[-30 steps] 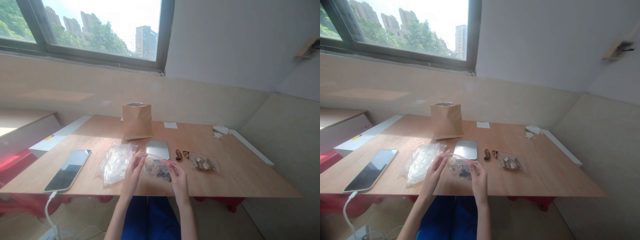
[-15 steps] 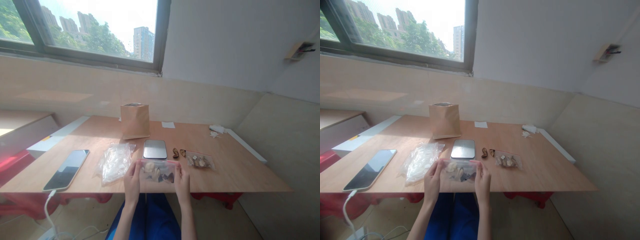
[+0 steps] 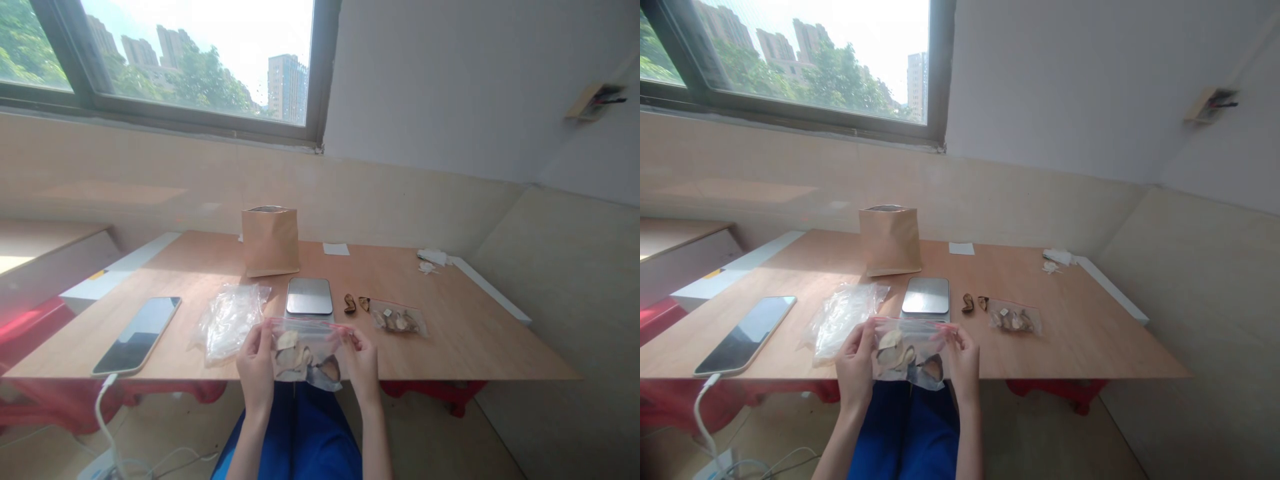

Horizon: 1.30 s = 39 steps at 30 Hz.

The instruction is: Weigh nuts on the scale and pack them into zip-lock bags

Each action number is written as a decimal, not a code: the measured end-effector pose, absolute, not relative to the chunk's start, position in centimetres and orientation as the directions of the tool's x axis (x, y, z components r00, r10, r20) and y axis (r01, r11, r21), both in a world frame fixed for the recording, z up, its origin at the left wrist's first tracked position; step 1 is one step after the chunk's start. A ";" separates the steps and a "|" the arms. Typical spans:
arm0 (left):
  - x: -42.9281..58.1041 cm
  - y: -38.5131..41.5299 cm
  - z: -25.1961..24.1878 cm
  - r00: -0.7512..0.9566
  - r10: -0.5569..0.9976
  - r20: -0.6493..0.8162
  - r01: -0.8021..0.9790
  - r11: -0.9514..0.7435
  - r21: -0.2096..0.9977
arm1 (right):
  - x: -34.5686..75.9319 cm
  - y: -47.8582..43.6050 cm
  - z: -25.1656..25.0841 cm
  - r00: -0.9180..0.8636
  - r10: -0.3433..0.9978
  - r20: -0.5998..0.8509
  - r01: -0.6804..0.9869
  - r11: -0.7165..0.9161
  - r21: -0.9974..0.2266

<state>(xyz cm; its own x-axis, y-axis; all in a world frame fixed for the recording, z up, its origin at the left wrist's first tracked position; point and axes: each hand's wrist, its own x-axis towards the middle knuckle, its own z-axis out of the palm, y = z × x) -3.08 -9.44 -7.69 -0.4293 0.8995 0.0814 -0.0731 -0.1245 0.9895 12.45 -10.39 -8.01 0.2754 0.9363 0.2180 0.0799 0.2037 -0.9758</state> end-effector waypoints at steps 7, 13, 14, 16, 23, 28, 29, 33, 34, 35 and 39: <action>-3.4 -9.6 -7.4 -0.479 0.876 0.054 -0.064 -0.096 0.993 | 12.0 -10.5 -8.1 0.198 0.946 0.255 0.102 0.239 -0.966; -4.1 -9.9 -7.3 -0.398 0.910 0.115 -0.026 -0.136 0.990 | 11.3 -10.6 -8.5 0.341 0.895 0.288 0.172 0.242 -0.955; -4.2 -10.0 -7.2 -0.397 0.908 0.133 -0.017 -0.152 0.988 | 11.3 -10.6 -8.5 0.349 0.894 0.283 0.173 0.235 -0.956; -4.2 -10.3 -6.9 -0.403 0.899 0.172 0.007 -0.184 0.983 | 11.2 -10.7 -8.6 0.358 0.892 0.276 0.175 0.227 -0.958; -3.9 -10.6 -6.1 -0.393 0.892 0.224 0.032 -0.230 0.973 | 11.4 -11.1 -8.2 0.394 0.871 0.293 0.161 0.248 -0.955; -3.2 -10.6 -6.3 -0.417 0.903 0.106 -0.136 -0.177 0.975 | 11.0 -11.2 -7.2 0.379 0.860 0.341 0.103 0.327 -0.939; -3.2 -10.5 -6.3 -0.414 0.907 0.079 -0.169 -0.162 0.972 | 11.0 -11.2 -7.0 0.361 0.863 0.353 0.100 0.341 -0.935; -3.2 -10.4 -6.4 -0.359 0.932 0.043 -0.231 -0.133 0.964 | 11.0 -11.4 -6.5 0.303 0.875 0.378 0.103 0.364 -0.926; -3.2 -10.4 -6.4 -0.345 0.938 0.044 -0.228 -0.129 0.965 | 11.0 -11.4 -6.4 0.310 0.872 0.379 0.105 0.364 -0.925; -3.3 -10.4 -6.4 -0.329 0.943 0.049 -0.218 -0.126 0.968 | 11.0 -11.4 -6.4 0.324 0.868 0.376 0.105 0.362 -0.926; -3.5 -10.5 -6.1 -0.211 0.971 0.112 -0.169 -0.149 0.974 | 11.1 -11.4 -6.5 0.397 0.848 0.350 0.098 0.340 -0.935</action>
